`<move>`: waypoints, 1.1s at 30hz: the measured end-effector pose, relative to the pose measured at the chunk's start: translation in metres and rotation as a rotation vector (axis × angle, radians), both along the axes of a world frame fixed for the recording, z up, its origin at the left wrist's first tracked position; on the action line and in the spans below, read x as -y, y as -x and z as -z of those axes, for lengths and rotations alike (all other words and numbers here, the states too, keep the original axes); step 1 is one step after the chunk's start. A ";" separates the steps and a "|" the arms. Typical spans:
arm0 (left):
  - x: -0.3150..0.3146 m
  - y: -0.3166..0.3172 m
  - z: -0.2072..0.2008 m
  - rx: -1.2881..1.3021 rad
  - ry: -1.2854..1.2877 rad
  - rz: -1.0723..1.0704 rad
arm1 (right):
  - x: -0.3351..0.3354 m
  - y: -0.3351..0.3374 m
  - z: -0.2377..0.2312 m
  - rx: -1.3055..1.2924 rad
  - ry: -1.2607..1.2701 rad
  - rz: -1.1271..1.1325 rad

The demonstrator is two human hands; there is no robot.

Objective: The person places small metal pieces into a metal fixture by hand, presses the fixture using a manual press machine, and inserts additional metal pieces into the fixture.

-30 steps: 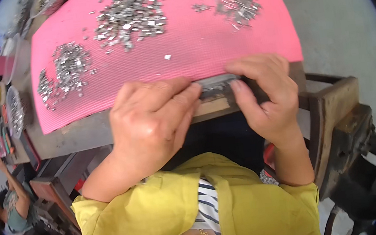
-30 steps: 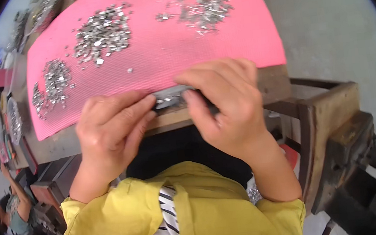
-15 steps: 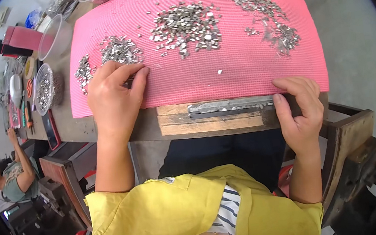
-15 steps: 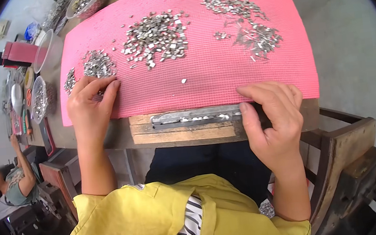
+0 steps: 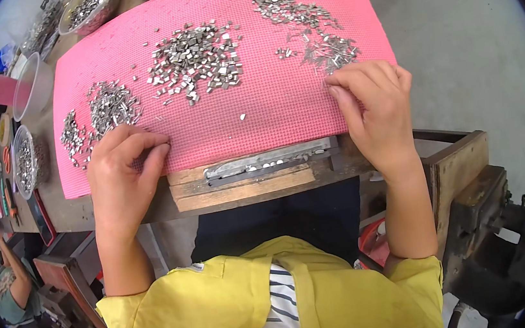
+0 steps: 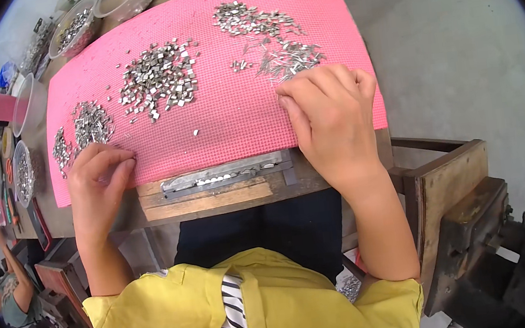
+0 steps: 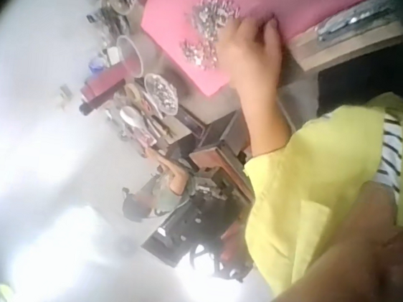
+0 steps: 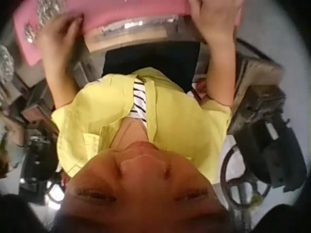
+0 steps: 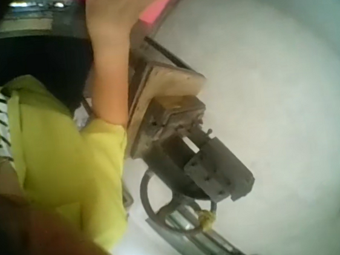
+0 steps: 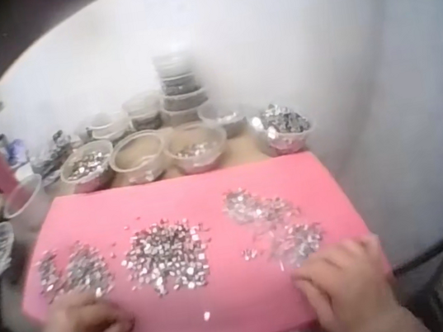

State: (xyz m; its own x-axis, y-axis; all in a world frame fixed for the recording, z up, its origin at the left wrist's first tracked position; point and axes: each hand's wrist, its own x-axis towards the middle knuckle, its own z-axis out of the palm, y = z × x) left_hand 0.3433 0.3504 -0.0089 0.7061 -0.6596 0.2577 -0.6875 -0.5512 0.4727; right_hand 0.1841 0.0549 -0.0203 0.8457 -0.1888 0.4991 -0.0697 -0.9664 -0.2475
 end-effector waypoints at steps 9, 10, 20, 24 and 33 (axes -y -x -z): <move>0.001 0.001 0.002 0.125 -0.026 -0.021 | -0.001 -0.011 0.008 -0.034 0.058 0.004; 0.000 0.002 0.002 0.130 -0.038 -0.023 | -0.002 -0.011 0.008 -0.035 0.057 0.003; 0.006 0.004 -0.004 0.175 -0.178 -0.006 | -0.004 -0.014 0.003 -0.136 0.245 0.001; 0.014 0.015 -0.007 0.089 -0.066 -0.028 | -0.006 -0.012 0.011 0.001 0.165 -0.036; 0.055 0.050 -0.009 -0.094 0.160 0.335 | -0.051 0.030 0.011 0.025 -0.381 -0.222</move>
State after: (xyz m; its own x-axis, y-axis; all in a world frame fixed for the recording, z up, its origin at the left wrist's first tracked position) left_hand 0.2933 0.2958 -0.0004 0.4840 -0.8142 0.3206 -0.7663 -0.2175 0.6045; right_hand 0.1544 0.1059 -0.0317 0.8752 -0.1784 0.4496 0.1395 -0.7969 -0.5878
